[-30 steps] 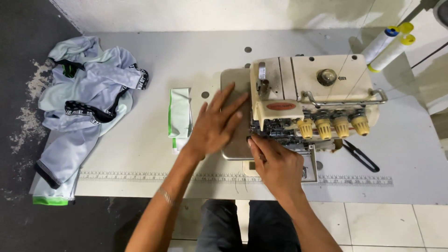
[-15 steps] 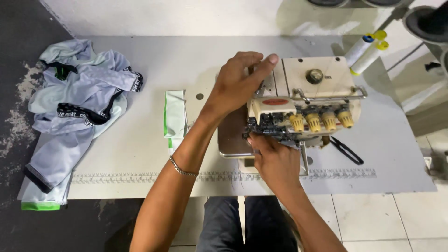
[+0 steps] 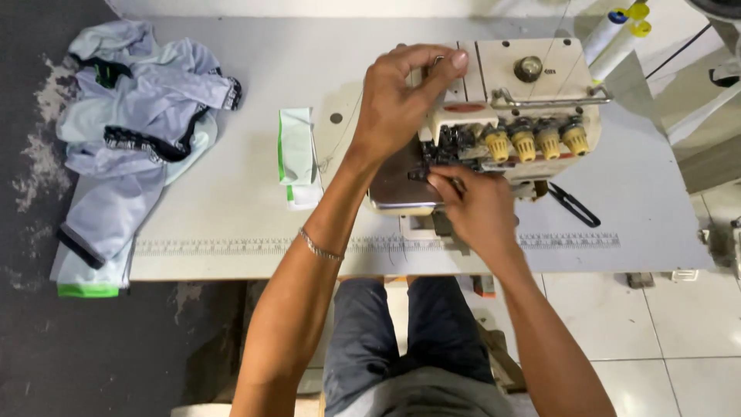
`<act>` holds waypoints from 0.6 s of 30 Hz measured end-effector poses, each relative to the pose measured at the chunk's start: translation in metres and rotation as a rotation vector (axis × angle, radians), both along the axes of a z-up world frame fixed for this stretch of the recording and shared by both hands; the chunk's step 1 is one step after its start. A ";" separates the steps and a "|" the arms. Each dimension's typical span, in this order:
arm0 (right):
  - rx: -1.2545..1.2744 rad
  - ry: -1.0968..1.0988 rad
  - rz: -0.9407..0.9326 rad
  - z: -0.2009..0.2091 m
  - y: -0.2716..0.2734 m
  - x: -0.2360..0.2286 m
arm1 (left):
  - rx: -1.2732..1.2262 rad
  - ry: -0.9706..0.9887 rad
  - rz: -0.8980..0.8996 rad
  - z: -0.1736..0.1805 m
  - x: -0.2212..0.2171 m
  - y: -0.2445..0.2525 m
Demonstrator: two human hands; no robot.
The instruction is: Threading an industrial overlock sewing machine and testing the stitch on fabric scraps
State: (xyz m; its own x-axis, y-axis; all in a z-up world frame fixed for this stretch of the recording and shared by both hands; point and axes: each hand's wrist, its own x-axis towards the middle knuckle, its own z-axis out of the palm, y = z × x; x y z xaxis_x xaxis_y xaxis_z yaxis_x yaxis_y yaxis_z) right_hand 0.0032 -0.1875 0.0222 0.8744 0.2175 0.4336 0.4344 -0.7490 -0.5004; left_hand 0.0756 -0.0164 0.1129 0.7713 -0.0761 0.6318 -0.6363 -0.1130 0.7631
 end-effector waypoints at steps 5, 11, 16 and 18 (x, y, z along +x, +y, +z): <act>-0.071 0.239 -0.287 0.002 -0.098 -0.029 | 0.140 0.183 0.128 -0.041 -0.020 0.030; -0.403 0.564 -0.771 -0.021 -0.226 0.010 | 0.643 -0.028 0.301 -0.099 0.026 0.039; -0.483 0.521 -0.653 -0.070 -0.272 0.067 | 0.931 0.135 0.082 -0.092 0.161 0.058; -0.525 0.265 -0.549 -0.099 -0.287 0.077 | 1.329 0.371 0.253 -0.063 0.199 0.075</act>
